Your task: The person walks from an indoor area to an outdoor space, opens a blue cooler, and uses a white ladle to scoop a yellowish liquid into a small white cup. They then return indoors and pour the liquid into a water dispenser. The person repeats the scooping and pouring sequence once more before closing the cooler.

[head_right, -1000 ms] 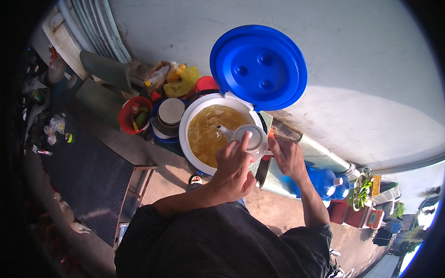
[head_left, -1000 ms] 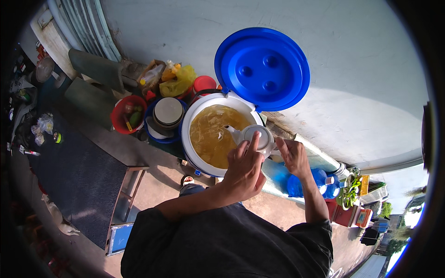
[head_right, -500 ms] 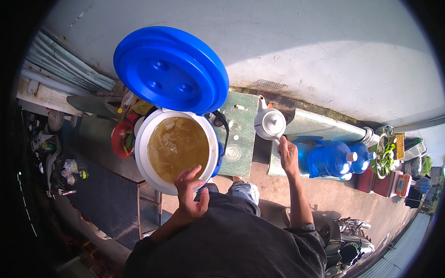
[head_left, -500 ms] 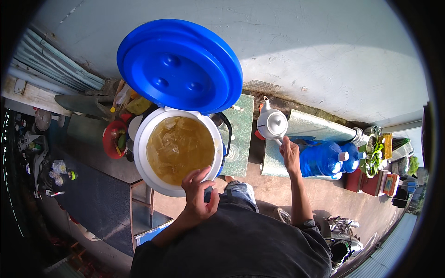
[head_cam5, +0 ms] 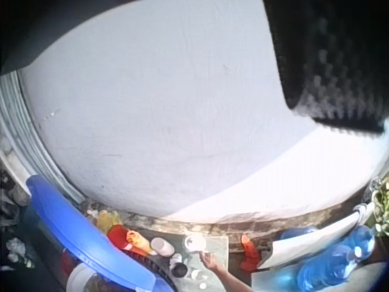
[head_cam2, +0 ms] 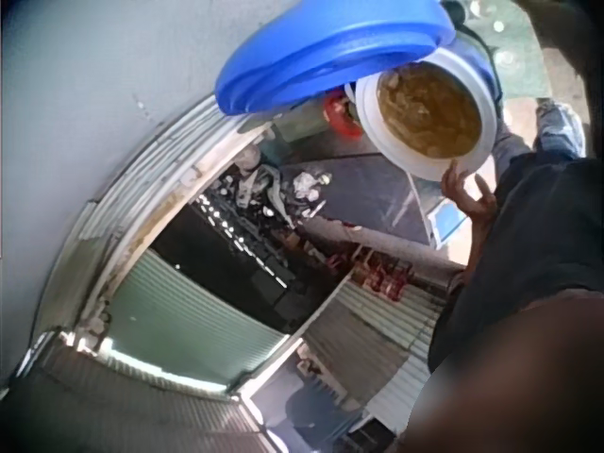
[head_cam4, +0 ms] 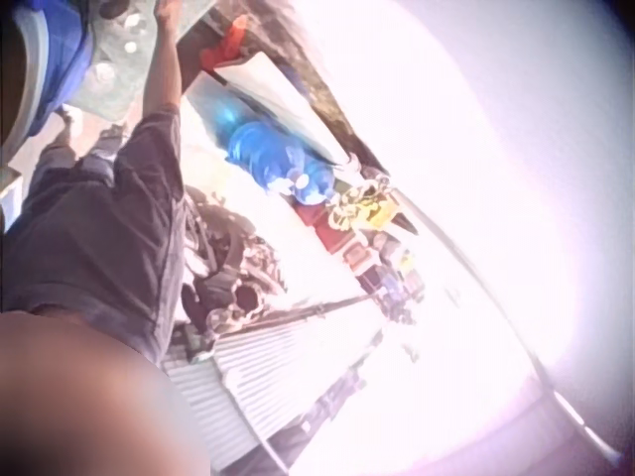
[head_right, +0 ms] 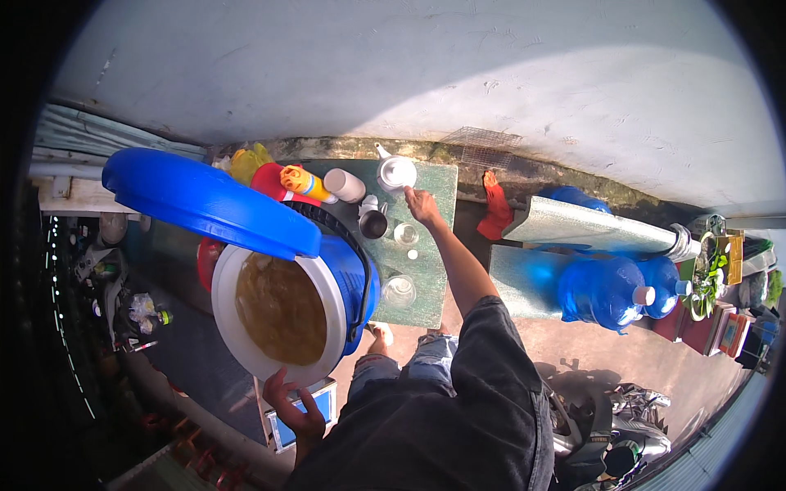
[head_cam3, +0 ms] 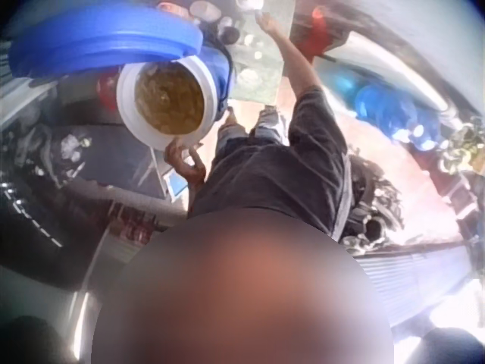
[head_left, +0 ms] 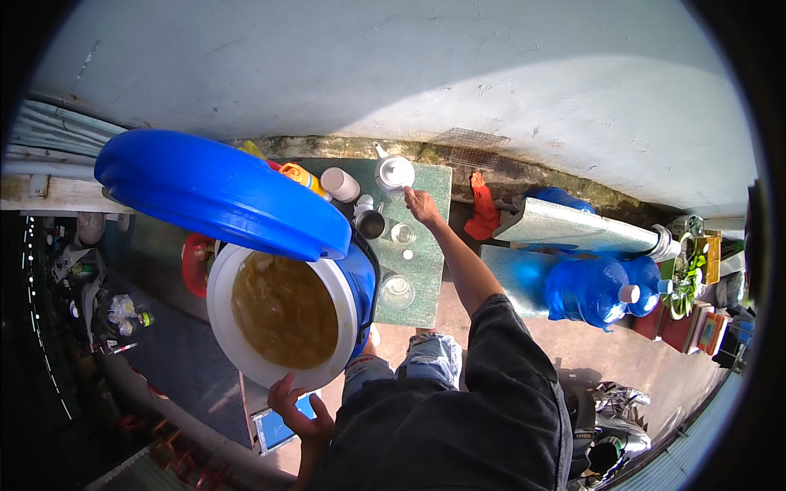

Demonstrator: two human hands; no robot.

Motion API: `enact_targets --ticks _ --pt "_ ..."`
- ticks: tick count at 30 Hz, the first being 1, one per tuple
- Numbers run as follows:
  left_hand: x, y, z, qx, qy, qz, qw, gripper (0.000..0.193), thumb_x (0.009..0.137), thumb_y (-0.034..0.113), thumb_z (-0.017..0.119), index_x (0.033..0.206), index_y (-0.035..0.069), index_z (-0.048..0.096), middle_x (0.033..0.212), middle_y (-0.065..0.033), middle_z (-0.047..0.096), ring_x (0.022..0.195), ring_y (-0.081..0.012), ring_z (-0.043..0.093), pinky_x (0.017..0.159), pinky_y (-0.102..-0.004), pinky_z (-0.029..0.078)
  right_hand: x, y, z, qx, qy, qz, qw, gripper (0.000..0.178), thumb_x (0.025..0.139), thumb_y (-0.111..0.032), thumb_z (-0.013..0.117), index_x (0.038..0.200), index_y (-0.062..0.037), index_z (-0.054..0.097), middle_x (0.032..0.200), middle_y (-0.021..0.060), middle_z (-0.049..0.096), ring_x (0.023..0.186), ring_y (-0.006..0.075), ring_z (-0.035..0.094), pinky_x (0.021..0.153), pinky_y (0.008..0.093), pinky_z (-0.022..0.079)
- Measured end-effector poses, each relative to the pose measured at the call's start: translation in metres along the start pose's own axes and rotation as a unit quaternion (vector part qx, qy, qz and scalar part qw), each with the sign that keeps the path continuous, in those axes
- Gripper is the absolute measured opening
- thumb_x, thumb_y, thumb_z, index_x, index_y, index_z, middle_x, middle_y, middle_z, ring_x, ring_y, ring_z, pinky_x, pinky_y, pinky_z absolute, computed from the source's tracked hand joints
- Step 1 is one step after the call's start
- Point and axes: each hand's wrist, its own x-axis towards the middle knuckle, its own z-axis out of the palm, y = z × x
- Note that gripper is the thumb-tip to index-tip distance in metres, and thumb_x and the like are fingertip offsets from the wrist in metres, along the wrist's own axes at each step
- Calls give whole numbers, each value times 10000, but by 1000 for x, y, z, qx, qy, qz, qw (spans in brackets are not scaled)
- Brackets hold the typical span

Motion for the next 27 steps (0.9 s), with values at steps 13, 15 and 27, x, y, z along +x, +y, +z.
enact_targets --ticks 13,15,27 --pt "-25 -9 -4 47 35 -51 997 239 991 211 565 1116 34 465 1351 -202 566 1225 -383 471 1007 -496 396 23 22 33 -101 -12 -129 986 610 1050 -530 420 818 -19 662 755 201 676 771 383 685 736 472 523" --pt "-23 -9 -1 36 30 -49 998 242 990 212 564 1120 33 467 1353 -200 567 1231 -384 469 1011 -497 394 22 18 30 -87 -14 -122 989 664 1039 -571 423 767 -8 645 701 164 678 726 327 698 728 440 525" --pt "-10 -4 7 31 22 -57 998 214 985 209 564 1095 34 511 1349 -190 570 1263 -393 461 1079 -538 357 22 -60 12 -268 73 -173 945 542 924 -534 652 1268 -128 546 1079 192 647 910 426 687 777 516 559"
